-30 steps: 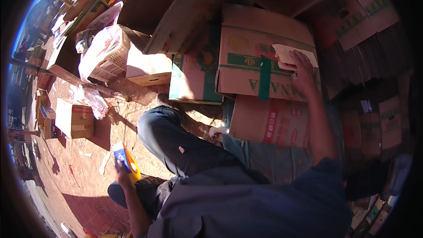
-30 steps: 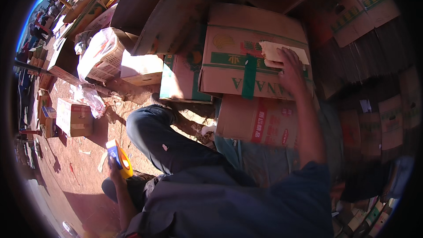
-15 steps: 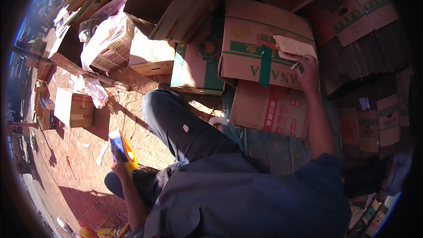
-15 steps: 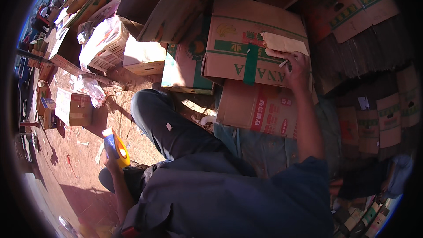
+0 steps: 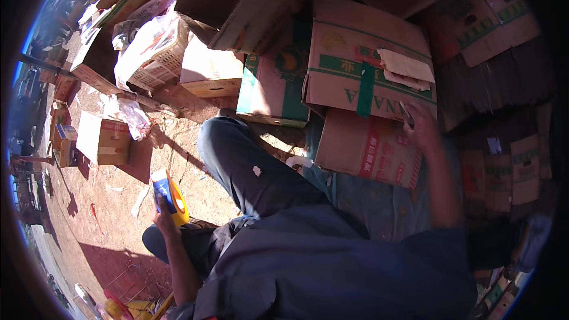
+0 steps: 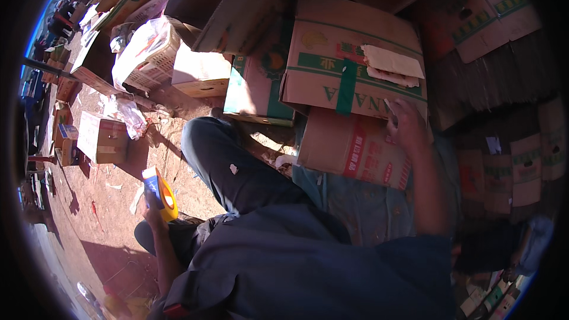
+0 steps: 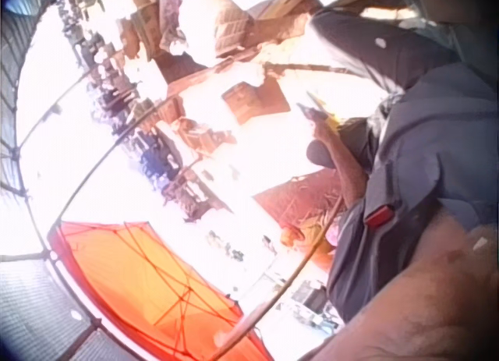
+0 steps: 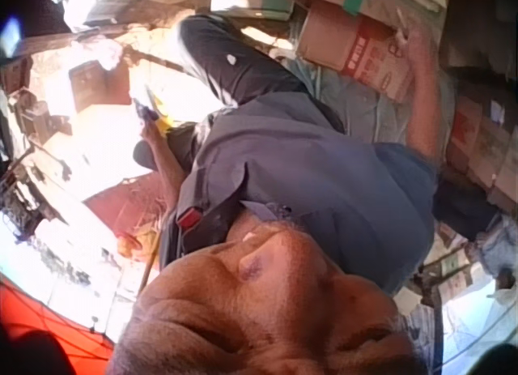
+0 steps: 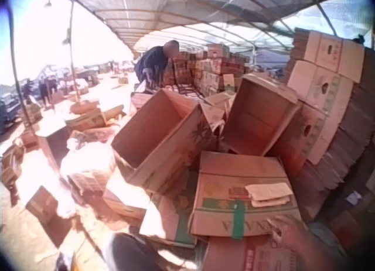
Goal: The person sits on the ground and uses a handheld tape dispenser to seal cardboard boxes. They pull tape, press it onto box seams, and fold flaps to close the boxes, handling several boxes one at a time.
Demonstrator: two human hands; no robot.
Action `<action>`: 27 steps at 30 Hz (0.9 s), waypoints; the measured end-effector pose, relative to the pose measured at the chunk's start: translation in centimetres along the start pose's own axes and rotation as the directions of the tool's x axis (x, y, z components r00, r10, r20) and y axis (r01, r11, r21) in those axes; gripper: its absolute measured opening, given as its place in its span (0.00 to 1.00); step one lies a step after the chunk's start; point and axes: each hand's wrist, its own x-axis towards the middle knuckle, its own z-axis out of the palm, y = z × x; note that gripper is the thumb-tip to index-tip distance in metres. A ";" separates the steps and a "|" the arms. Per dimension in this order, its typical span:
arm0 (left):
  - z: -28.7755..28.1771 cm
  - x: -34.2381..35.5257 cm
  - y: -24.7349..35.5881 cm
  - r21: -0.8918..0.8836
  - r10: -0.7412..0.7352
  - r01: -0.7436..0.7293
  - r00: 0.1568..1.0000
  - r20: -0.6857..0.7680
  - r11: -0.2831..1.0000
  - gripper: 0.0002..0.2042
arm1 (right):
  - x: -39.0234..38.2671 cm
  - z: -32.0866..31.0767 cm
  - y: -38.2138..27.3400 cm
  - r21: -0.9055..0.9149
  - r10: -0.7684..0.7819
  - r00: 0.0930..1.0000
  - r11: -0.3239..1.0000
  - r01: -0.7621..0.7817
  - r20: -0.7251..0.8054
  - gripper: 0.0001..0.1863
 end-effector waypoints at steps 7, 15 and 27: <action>0.0 -0.3 0.5 0.003 -0.005 0.005 1.000 0.006 1.000 0.24 | -2.3 2.3 -1.5 -0.009 0.143 0.987 0.990 -0.144 -0.069 0.28; 0.1 -0.5 0.8 0.036 -0.056 0.056 0.998 0.008 0.998 0.28 | -0.8 2.3 -2.8 0.017 -0.001 0.993 1.000 0.003 -0.116 0.26; -0.5 0.5 -0.4 0.026 -0.026 0.025 0.999 0.025 0.999 0.30 | -0.9 -3.2 -9.1 0.460 0.148 0.946 0.888 0.001 -0.288 0.09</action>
